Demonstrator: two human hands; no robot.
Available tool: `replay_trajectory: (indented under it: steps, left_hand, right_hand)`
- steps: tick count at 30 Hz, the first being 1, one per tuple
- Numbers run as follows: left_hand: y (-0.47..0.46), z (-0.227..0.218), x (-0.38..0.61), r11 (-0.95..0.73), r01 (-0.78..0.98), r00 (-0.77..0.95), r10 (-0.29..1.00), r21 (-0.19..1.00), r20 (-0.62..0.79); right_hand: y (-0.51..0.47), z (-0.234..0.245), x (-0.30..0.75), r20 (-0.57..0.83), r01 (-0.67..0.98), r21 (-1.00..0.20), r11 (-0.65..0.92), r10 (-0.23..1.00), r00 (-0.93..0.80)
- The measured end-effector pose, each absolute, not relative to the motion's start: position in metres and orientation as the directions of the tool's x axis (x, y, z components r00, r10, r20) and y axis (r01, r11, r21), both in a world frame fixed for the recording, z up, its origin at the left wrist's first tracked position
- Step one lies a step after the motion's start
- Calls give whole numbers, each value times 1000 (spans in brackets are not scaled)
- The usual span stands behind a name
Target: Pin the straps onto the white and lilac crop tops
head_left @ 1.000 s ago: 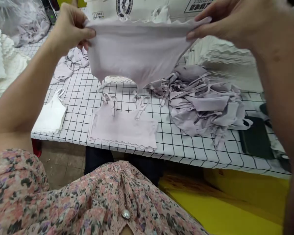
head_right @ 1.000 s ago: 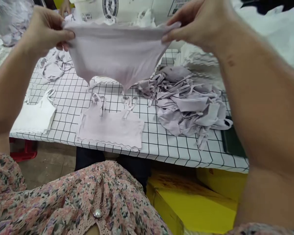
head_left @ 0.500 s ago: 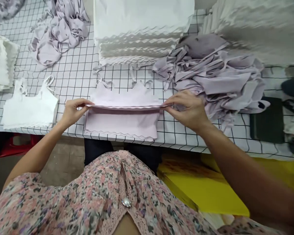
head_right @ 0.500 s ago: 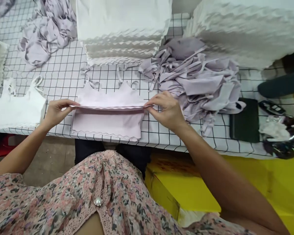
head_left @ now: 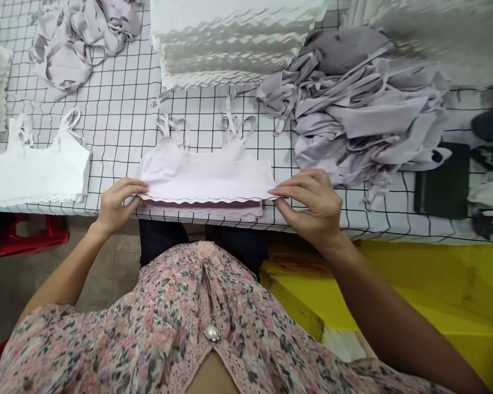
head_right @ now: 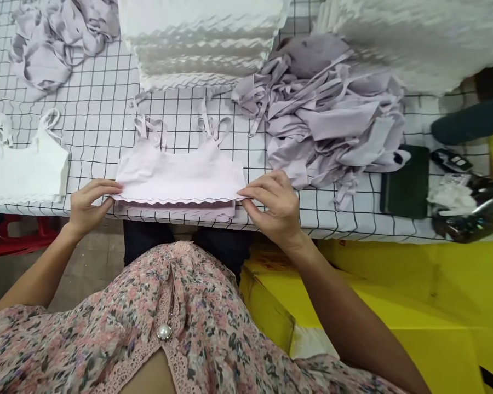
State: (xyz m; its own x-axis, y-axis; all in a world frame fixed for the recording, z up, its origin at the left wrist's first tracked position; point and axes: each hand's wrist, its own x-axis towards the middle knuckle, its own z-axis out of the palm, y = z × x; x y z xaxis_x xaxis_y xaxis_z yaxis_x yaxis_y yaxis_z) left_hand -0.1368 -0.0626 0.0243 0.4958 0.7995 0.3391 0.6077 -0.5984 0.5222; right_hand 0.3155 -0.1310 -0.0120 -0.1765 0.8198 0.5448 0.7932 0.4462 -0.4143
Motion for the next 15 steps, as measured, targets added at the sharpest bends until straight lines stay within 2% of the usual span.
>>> replay_trajectory:
  steps: [4,8,12,15]
  left_hand:
    - [-67,25,-143,-627,630,592,770,458,239]
    - [-70,17,-116,-623,685,595,778,379,204]
    - [-78,-11,-82,-553,717,545,824,423,153]
    - [-75,-22,-78,-485,740,470,869,467,158]
  right_hand:
    - [-141,-11,313,511,788,-334,516,802,-309]
    - [-149,-20,294,350,832,-216,512,836,-424]
    - [-152,-35,276,142,850,-199,488,872,-468]
    - [-148,-34,276,141,842,-231,488,873,-467]
